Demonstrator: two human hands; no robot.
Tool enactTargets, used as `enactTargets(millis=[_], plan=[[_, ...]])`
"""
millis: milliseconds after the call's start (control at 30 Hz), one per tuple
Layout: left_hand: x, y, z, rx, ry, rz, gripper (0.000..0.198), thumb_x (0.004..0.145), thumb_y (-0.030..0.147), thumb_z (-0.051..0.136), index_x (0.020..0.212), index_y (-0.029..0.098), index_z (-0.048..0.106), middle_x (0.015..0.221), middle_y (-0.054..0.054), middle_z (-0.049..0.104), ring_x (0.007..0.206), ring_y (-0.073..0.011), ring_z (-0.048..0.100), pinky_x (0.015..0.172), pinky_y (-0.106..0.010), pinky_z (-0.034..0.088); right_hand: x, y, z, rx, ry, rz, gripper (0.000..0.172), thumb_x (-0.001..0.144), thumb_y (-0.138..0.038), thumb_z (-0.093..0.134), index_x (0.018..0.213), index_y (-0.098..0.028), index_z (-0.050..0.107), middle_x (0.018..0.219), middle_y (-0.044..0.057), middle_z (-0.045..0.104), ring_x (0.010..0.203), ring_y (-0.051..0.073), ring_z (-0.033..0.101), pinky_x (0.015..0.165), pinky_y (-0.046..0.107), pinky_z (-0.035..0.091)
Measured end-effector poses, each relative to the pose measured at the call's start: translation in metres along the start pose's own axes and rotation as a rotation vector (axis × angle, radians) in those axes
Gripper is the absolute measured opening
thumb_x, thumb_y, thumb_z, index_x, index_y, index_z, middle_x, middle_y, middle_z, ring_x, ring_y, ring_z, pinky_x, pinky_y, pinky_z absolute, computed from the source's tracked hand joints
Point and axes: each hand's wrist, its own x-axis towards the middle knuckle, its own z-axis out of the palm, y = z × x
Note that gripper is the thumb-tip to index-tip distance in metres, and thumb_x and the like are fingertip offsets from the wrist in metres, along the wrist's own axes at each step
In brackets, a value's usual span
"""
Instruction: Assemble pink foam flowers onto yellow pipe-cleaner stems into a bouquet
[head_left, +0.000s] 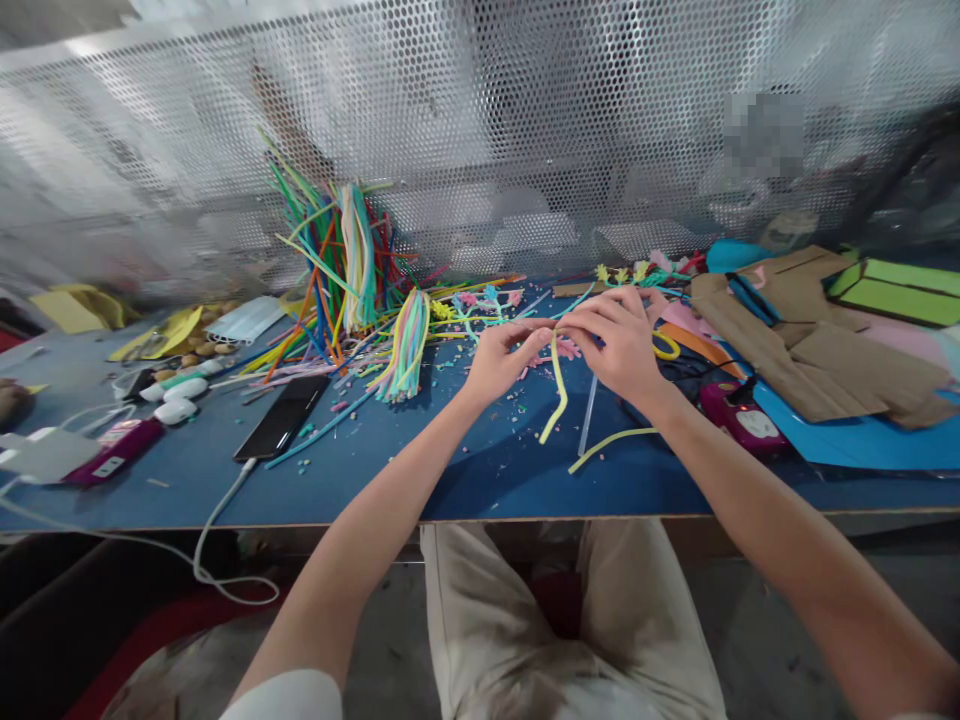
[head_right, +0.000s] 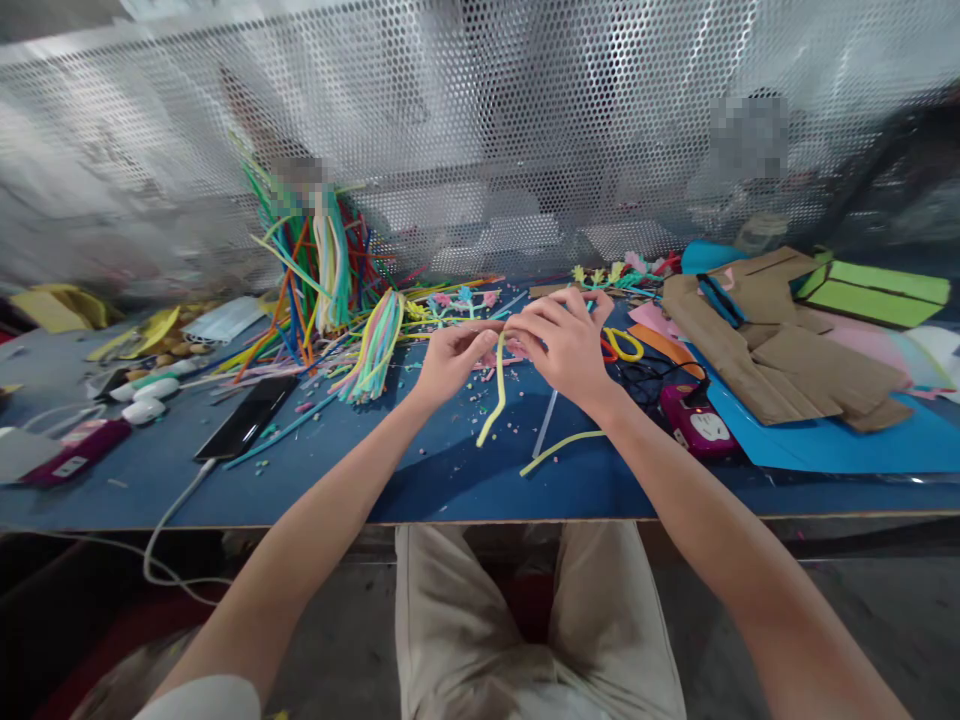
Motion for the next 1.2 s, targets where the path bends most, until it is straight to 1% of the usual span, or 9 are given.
enactTargets(millis=[167, 400, 533, 633, 733, 867, 967, 1067, 1200], plan=[[-0.001, 0.001, 0.003, -0.052, 0.051, -0.035, 0.039, 0.082, 0.054, 0.078, 0.078, 0.015, 0.077, 0.088, -0.008, 0.078, 0.054, -0.0100, 0.062, 0.051, -0.022, 0.049, 0.001, -0.011, 0.000, -0.028, -0.004, 0.068, 0.022, 0.102, -0.039, 0.056, 0.096, -0.031, 0.076, 0.104, -0.001, 0.078, 0.107, 0.024, 0.060, 0.108, 0.051, 0.025], [0.000, 0.005, 0.005, -0.137, 0.058, -0.097, 0.038, 0.078, 0.051, 0.083, 0.074, 0.014, 0.072, 0.086, -0.006, 0.076, 0.046, -0.0061, 0.056, 0.043, -0.020, 0.044, 0.002, -0.015, 0.003, -0.030, 0.012, 0.112, 0.024, 0.102, -0.043, 0.055, 0.098, -0.031, 0.075, 0.103, 0.002, 0.077, 0.108, 0.026, 0.061, 0.109, 0.052, 0.026], [0.003, -0.002, 0.001, -0.176, 0.230, -0.088, 0.040, 0.079, 0.052, 0.081, 0.071, 0.015, 0.070, 0.088, -0.006, 0.076, 0.055, -0.0072, 0.061, 0.049, -0.020, 0.048, 0.003, -0.014, 0.000, -0.019, 0.130, 0.179, 0.034, 0.099, -0.047, 0.055, 0.124, -0.027, 0.065, 0.129, 0.011, 0.065, 0.124, 0.032, 0.056, 0.108, 0.052, 0.033], [0.007, -0.010, -0.004, -0.219, 0.364, -0.063, 0.037, 0.078, 0.051, 0.083, 0.074, 0.016, 0.071, 0.086, -0.004, 0.074, 0.061, -0.0084, 0.063, 0.055, -0.021, 0.052, 0.001, -0.007, 0.002, 0.065, 0.175, 0.203, 0.037, 0.096, -0.049, 0.057, 0.121, -0.022, 0.061, 0.123, 0.015, 0.064, 0.114, 0.031, 0.059, 0.102, 0.049, 0.042], [0.008, -0.015, -0.005, -0.247, 0.411, -0.052, 0.033, 0.078, 0.049, 0.084, 0.081, 0.018, 0.073, 0.078, 0.000, 0.071, 0.058, -0.0076, 0.060, 0.054, -0.021, 0.052, -0.001, 0.000, 0.007, 0.187, 0.070, 0.192, 0.028, 0.096, -0.046, 0.058, 0.109, -0.022, 0.061, 0.107, 0.012, 0.068, 0.096, 0.026, 0.063, 0.093, 0.044, 0.049], [0.007, -0.017, -0.001, -0.345, 0.388, -0.082, 0.033, 0.074, 0.047, 0.087, 0.087, 0.019, 0.075, 0.074, 0.002, 0.068, 0.053, -0.0060, 0.057, 0.049, -0.020, 0.051, -0.003, -0.001, 0.014, 0.409, -0.113, 0.187, 0.021, 0.096, -0.039, 0.060, 0.105, -0.023, 0.069, 0.102, 0.007, 0.076, 0.098, 0.024, 0.067, 0.093, 0.041, 0.051], [0.005, -0.018, 0.005, -0.416, 0.356, -0.152, 0.036, 0.071, 0.048, 0.089, 0.086, 0.019, 0.074, 0.075, 0.003, 0.068, 0.050, -0.0052, 0.056, 0.047, -0.019, 0.051, -0.005, -0.004, 0.018, 0.633, -0.165, 0.292, 0.020, 0.096, -0.037, 0.061, 0.103, -0.023, 0.074, 0.103, 0.005, 0.078, 0.097, 0.022, 0.071, 0.091, 0.040, 0.054], [0.004, -0.017, 0.008, -0.445, 0.356, -0.211, 0.037, 0.072, 0.050, 0.088, 0.085, 0.019, 0.073, 0.071, 0.003, 0.067, 0.045, -0.0044, 0.053, 0.043, -0.019, 0.049, -0.006, -0.005, 0.021, 0.821, -0.227, 0.425, 0.020, 0.093, -0.040, 0.065, 0.094, -0.022, 0.074, 0.091, 0.004, 0.077, 0.083, 0.020, 0.070, 0.080, 0.036, 0.056], [0.002, -0.014, 0.009, -0.512, 0.346, -0.278, 0.038, 0.074, 0.051, 0.086, 0.089, 0.019, 0.073, 0.069, 0.005, 0.064, 0.042, -0.0035, 0.051, 0.039, -0.018, 0.045, -0.006, 0.000, 0.023, 0.924, -0.313, 0.472, 0.020, 0.092, -0.039, 0.067, 0.098, -0.021, 0.073, 0.091, 0.002, 0.076, 0.082, 0.017, 0.069, 0.080, 0.033, 0.056]])
